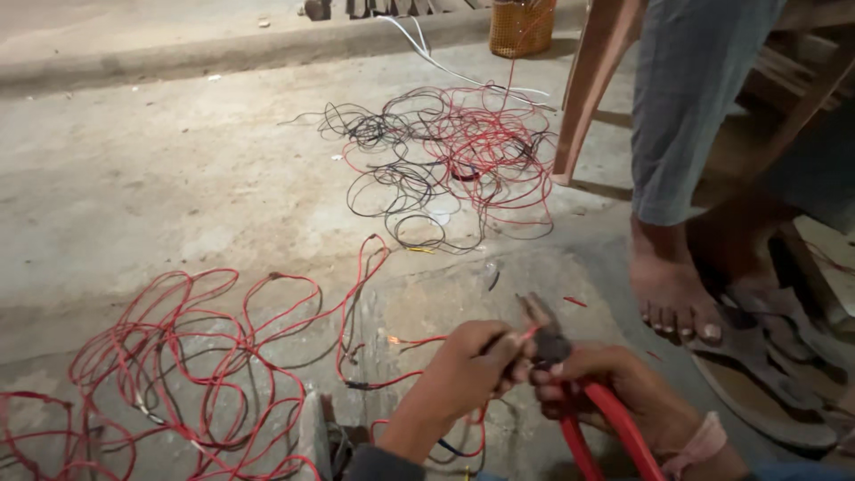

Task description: The person strips the insulation from red and black wires using pliers, twists the exposed copper strands together, and wraps the connection with blue electrical tape. The person repeats this process on multiple wire pairs.

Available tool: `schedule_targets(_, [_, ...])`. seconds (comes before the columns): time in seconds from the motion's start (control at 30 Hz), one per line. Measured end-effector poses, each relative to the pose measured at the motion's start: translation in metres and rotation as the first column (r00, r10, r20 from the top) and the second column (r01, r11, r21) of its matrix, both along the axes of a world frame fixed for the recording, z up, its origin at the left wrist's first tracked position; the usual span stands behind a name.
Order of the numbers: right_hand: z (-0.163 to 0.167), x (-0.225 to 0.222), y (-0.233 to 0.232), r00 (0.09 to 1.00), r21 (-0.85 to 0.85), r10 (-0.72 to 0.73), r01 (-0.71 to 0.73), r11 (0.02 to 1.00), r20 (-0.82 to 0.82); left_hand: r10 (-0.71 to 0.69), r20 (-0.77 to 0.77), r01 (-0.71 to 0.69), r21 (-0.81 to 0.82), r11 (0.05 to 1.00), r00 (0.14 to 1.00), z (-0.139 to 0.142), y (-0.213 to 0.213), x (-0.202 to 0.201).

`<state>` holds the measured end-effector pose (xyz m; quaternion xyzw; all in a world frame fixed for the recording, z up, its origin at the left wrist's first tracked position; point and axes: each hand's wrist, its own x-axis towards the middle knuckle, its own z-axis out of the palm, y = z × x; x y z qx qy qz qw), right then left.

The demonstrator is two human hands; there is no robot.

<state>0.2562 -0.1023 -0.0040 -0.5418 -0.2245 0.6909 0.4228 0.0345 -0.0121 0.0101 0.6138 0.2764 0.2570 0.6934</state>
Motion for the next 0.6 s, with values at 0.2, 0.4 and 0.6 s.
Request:
schedule_targets(0.2, [-0.064, 0.002, 0.002, 0.971, 0.034, 0.211, -0.209, 0.977, -0.110, 0.255, -0.090, -0.261, -0.060, 0.964, 0.963, -0.040, 0.005, 0.001])
schedule_targets(0.4, [-0.049, 0.013, 0.017, 0.980, 0.131, 0.058, -0.084, 0.988, 0.192, 0.386, 0.036, -0.384, 0.225, 0.895, 0.922, -0.025, 0.016, 0.012])
schedule_targets(0.6, [-0.040, -0.007, 0.012, 0.853, 0.046, 0.058, -0.096, 0.994, 0.518, 0.461, 0.109, -0.404, 0.679, 0.613, 0.881, 0.001, -0.006, 0.017])
